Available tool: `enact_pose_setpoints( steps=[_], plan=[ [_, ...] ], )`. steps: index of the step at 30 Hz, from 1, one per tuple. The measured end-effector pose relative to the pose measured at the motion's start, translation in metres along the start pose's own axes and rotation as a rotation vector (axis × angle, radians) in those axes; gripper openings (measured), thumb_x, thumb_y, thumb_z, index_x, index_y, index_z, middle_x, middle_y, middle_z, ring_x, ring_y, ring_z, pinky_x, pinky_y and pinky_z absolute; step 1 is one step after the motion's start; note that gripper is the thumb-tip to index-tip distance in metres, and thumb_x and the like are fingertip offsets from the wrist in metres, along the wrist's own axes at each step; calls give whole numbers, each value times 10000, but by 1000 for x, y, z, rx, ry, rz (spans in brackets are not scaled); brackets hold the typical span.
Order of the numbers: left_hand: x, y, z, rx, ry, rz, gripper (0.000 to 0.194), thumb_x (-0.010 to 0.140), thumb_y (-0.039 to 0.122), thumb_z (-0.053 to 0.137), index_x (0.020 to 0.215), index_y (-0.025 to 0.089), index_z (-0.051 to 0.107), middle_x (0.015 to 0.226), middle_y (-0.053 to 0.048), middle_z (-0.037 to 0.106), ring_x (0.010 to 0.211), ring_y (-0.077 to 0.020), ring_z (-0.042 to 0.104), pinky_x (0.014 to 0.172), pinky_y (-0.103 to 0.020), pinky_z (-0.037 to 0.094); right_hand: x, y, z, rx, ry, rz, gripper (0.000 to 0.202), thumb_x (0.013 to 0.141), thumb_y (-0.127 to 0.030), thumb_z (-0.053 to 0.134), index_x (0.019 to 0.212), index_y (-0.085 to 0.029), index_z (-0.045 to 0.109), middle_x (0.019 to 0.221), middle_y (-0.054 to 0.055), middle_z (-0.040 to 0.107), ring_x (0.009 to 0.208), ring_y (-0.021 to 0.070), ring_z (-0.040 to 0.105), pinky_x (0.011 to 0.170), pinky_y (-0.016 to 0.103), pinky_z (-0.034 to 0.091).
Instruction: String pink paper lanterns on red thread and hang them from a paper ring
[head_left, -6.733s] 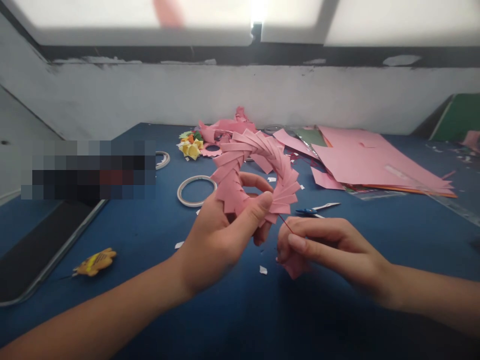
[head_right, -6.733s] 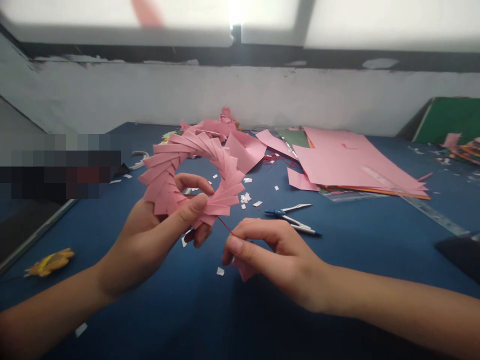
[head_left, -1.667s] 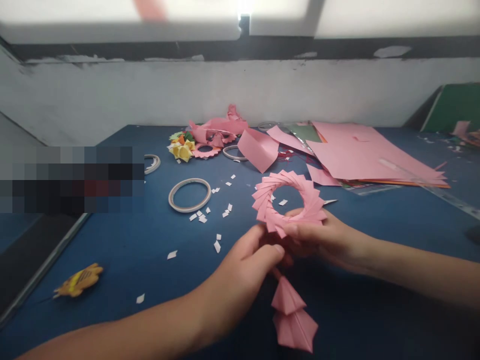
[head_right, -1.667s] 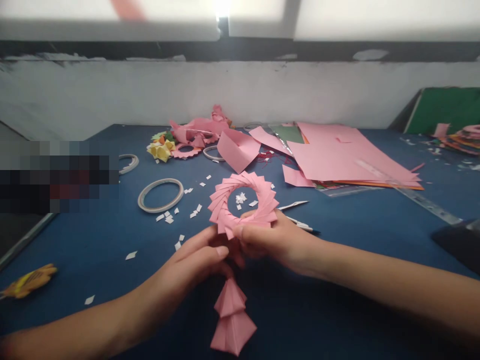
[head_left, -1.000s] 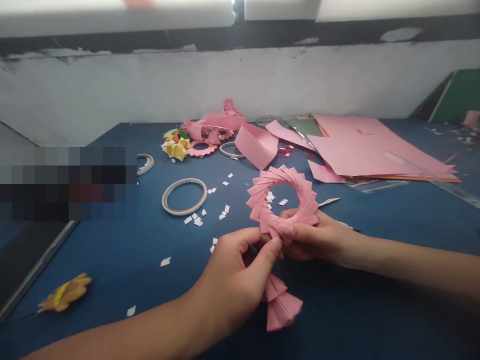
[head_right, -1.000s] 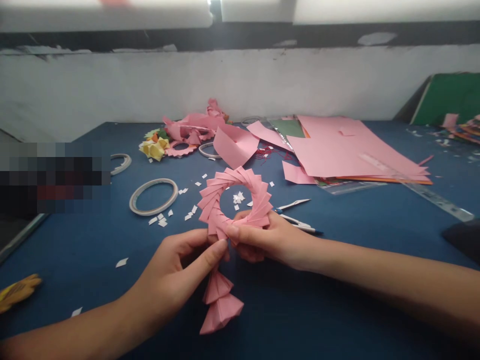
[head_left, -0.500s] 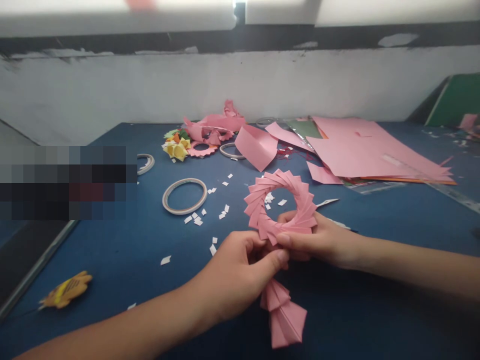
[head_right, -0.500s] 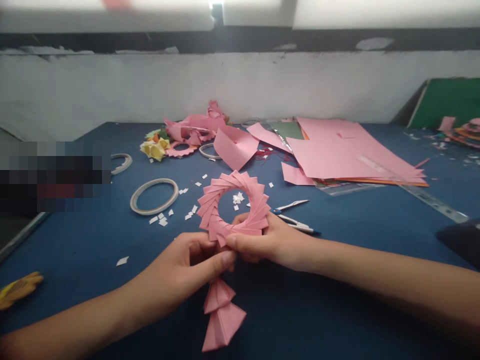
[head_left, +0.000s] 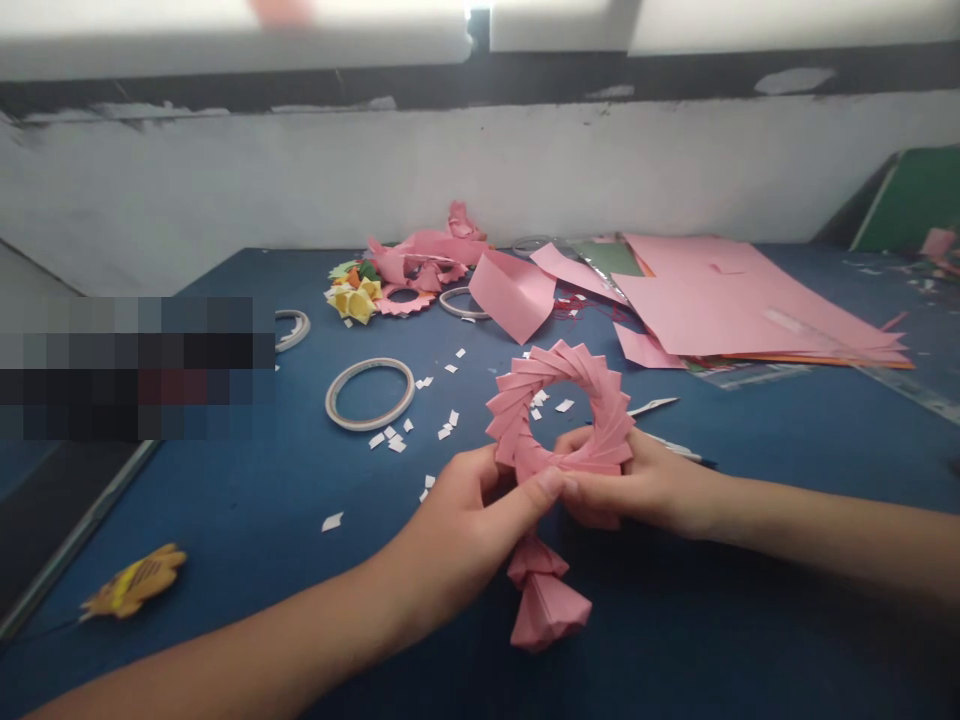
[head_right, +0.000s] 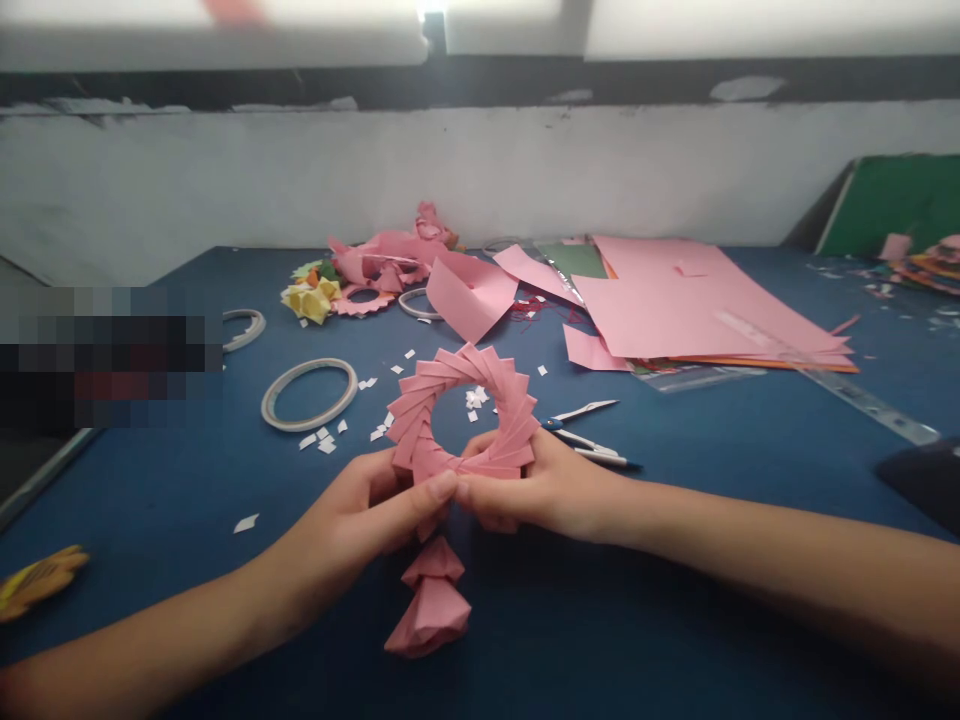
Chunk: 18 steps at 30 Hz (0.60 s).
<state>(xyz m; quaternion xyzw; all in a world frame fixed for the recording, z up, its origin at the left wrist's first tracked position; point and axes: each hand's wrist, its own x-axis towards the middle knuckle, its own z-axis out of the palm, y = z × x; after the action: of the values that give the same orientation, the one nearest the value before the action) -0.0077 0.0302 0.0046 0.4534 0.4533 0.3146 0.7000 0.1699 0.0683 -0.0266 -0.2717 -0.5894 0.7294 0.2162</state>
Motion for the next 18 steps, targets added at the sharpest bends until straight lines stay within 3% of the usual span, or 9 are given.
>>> enact_pose_setpoints(
  steps=[5, 8, 13, 18],
  plan=[
    [-3, -1, -1, 28, 88, 43, 289, 754, 380, 643, 616, 146, 544, 558, 41, 474, 516, -81, 407, 467, -193, 319, -1, 2, 0, 16, 4, -28, 319, 814, -415, 649, 741, -136, 512, 568, -53, 434, 493, 51, 364, 449, 200, 263],
    [-3, -2, -1, 51, 83, 58, 273, 777, 356, 620, 615, 152, 541, 554, 40, 480, 511, -86, 415, 487, -202, 347, 0, 3, 0, 10, 19, -23, 323, 835, -418, 622, 733, -129, 520, 550, -51, 430, 489, 52, 362, 460, 203, 272],
    [0, -1, -3, 55, 58, 138, 89, 784, 246, 636, 775, 159, 616, 698, 8, 617, 681, -130, 560, 760, -261, 466, 2, 4, 1, -4, 51, -14, 339, 796, -437, 660, 736, -130, 529, 535, -52, 444, 466, 54, 367, 441, 198, 272],
    [3, 3, -5, -45, 31, 142, 161, 758, 132, 643, 606, 155, 593, 503, 71, 492, 462, -55, 382, 498, -162, 358, 1, 4, 0, -31, 101, -30, 385, 809, -430, 649, 612, -138, 493, 515, -44, 439, 470, 55, 379, 447, 201, 277]
  ],
)
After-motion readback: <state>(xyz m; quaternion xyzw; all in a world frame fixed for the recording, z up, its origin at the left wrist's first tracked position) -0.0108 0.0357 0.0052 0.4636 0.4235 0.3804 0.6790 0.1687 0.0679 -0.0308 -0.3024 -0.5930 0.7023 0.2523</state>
